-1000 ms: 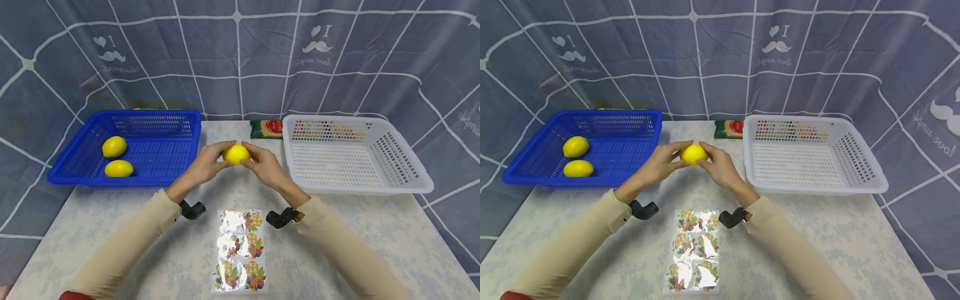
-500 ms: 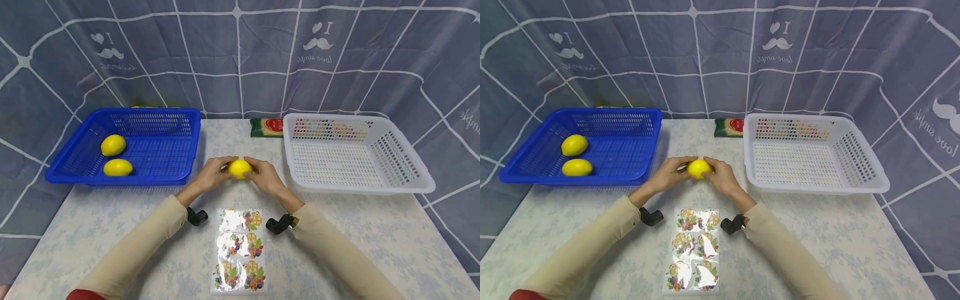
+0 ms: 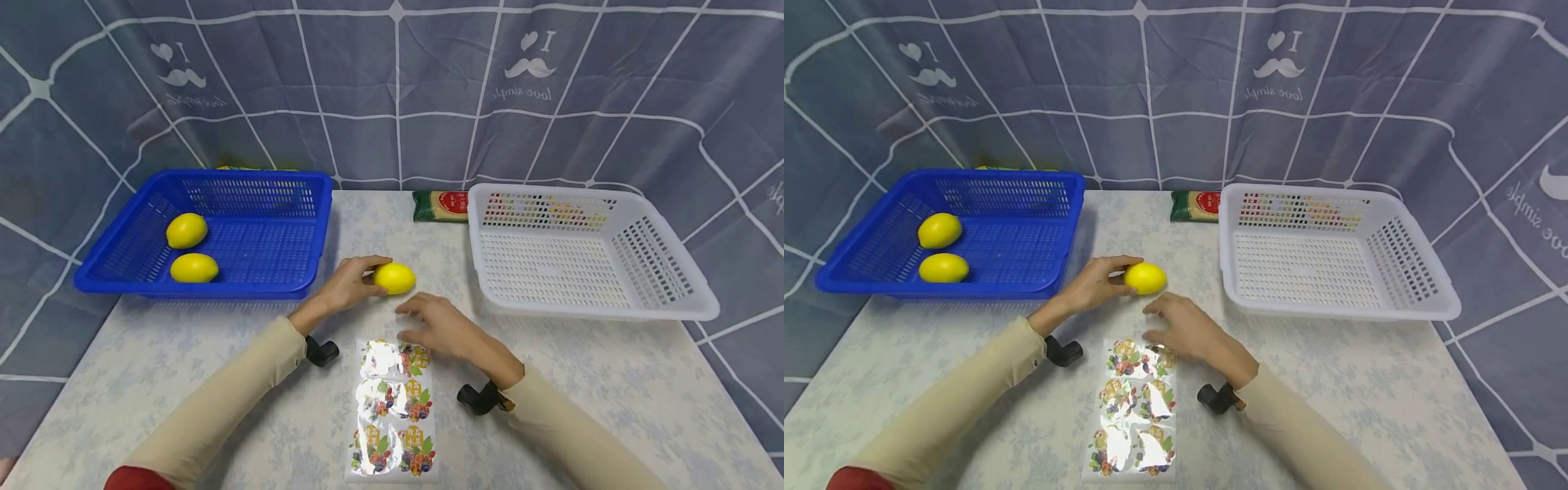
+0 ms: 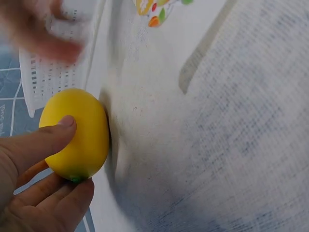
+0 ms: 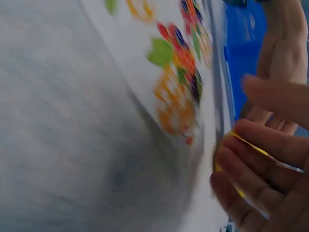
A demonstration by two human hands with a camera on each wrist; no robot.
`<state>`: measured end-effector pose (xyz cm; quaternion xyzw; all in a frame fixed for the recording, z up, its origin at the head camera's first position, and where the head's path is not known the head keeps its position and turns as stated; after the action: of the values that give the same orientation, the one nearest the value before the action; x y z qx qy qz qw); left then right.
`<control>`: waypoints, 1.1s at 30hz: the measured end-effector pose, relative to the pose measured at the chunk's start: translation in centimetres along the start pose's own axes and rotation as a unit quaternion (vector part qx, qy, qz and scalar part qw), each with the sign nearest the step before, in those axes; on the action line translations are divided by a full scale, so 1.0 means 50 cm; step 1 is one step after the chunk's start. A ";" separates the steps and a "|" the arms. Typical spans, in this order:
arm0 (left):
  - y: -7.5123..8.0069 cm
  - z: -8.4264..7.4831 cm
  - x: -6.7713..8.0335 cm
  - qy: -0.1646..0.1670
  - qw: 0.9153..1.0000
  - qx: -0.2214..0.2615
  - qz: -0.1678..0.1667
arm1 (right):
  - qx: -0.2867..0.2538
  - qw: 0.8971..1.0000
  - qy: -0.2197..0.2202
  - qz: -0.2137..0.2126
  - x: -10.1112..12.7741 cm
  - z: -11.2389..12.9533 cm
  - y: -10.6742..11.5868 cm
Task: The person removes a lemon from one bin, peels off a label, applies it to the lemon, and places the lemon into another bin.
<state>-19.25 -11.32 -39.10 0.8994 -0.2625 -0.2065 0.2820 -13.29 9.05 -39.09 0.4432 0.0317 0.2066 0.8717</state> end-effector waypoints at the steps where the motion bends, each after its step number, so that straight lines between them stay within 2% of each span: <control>1: 0.001 0.000 -0.001 0.004 1.000 -0.002 0.000 | 0.025 0.999 0.006 0.023 0.013 0.000 -0.004; 4: 0.002 0.001 -0.002 0.012 1.000 -0.013 0.004 | 0.085 0.995 0.005 0.046 0.042 -0.004 -0.018; 7: 0.004 0.000 -0.001 0.018 0.999 -0.027 0.008 | 0.073 0.997 0.003 0.039 0.052 -0.008 -0.027; 10: 0.004 -0.002 -0.001 0.018 0.999 -0.038 0.011 | -0.013 0.998 -0.011 0.065 0.050 -0.011 -0.020; 12: 0.004 -0.003 -0.001 0.016 0.999 -0.047 0.013 | -0.082 0.992 -0.025 0.090 0.049 -0.011 -0.008; 15: 0.004 -0.005 -0.001 0.011 0.998 -0.056 0.014 | -0.172 0.976 -0.049 0.126 0.049 -0.007 0.019; 18: 0.006 -0.006 0.000 0.007 0.998 -0.057 0.014 | -0.252 0.955 -0.053 0.150 0.053 0.000 0.048; 20: 0.006 -0.006 0.000 0.004 0.998 -0.053 0.015 | -0.288 0.944 -0.052 0.152 0.056 0.005 0.069; 22: 0.007 -0.005 0.000 0.002 0.998 -0.055 0.017 | -0.307 0.939 -0.053 0.143 0.060 0.007 0.090; 26: 0.009 -0.004 0.001 -0.002 0.998 -0.064 0.013 | -0.300 0.944 -0.066 0.116 0.068 0.010 0.128; 29: 0.012 -0.015 0.005 -0.006 0.998 -0.069 -0.004 | -0.285 0.950 -0.072 0.100 0.070 0.010 0.147; 33: 0.029 -0.065 0.010 -0.028 0.998 -0.050 -0.040 | -0.278 0.954 -0.076 0.084 0.073 0.008 0.163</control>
<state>-17.71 -11.36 -35.86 0.8878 -0.2237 -0.2555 0.3107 -12.56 14.42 -32.00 0.1988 -0.1311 0.2458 0.9396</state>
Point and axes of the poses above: each hand's wrist, its own x-axis away from the middle knuckle, its own y-axis out of the back of the hand, z = x × y, the point moved 1 cm from there along -x, towards the middle knuckle, and after that the axes turned 15 degrees about -y, right-handed, at the moved point
